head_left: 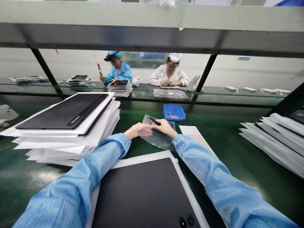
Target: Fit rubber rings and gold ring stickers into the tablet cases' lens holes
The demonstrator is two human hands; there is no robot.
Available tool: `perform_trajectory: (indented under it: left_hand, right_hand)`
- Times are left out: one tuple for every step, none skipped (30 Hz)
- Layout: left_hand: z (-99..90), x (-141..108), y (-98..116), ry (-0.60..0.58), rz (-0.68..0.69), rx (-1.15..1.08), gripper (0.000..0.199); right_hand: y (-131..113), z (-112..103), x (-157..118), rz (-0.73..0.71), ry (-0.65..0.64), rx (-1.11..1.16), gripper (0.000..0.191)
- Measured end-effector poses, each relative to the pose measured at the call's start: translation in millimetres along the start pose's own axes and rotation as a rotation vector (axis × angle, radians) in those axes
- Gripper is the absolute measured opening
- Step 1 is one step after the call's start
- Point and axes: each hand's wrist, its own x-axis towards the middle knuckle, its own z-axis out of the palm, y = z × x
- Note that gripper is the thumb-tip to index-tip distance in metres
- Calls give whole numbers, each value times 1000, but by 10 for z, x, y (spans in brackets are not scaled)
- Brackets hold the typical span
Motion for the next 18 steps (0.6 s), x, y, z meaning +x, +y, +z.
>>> perform_trajectory:
  left_hand:
    - [16,9,-18,-24,-12,-34,25]
    - [34,21,-40,-42,-21,-66,26]
    - [51,34,-63,-54,-28,-95,26]
    - [66,48,-86,-62,-31,-120,26]
    - [78,61,-107,-67,-34,-142,26]
    - [87,74,-125,-71,-35,-161,26]
    - [94,86,-140,-74,-36,-177,26]
    - [97,96,-153,-78,-37,-192,26]
    - [99,104,-162,-83,-38,-205,26]
    - [100,109,-169,-88,-39,-217,25]
    - [99,113,-173,-93,-38,-228,25]
    - [98,115,-176,-97,-39,-238,25]
    - [97,116,-178,-101,-40,-246,24]
    - [97,117,-179,-105,-41,-253,24]
    - [96,118,-181,-110,-44,-260,24]
    - [95,120,-183,-115,-45,-267,24]
    - [94,124,-187,-121,-46,-277,24]
    - [93,129,-192,-127,-45,-288,25]
  right_hand:
    - [-13,-2,-1,-3,-4,4,22]
    - [-25,-6,-1,-5,-7,5,23]
    - [-35,-13,-2,-5,-8,4,24]
    - [-41,-22,-3,-3,-6,2,25]
    - [-44,-30,-3,2,-1,0,25]
    - [-43,-36,-4,10,8,-4,23]
    - [-38,-38,-4,19,21,-8,21]
    - [-30,-36,-3,30,37,-14,19]
    - [-18,-30,-1,41,55,-21,18]
    - [-4,-23,2,53,74,-31,17]
    - [15,-16,6,64,94,-42,17]
    - [37,-13,11,75,114,-56,18]
    - [65,-18,16,87,136,-73,19]
    - [98,-31,20,101,162,-91,20]
    - [135,-54,24,117,192,-110,21]
    - [175,-84,27,135,224,-127,22]
    - [215,-118,28,151,255,-142,23]
    - [252,-150,28,164,278,-152,23]
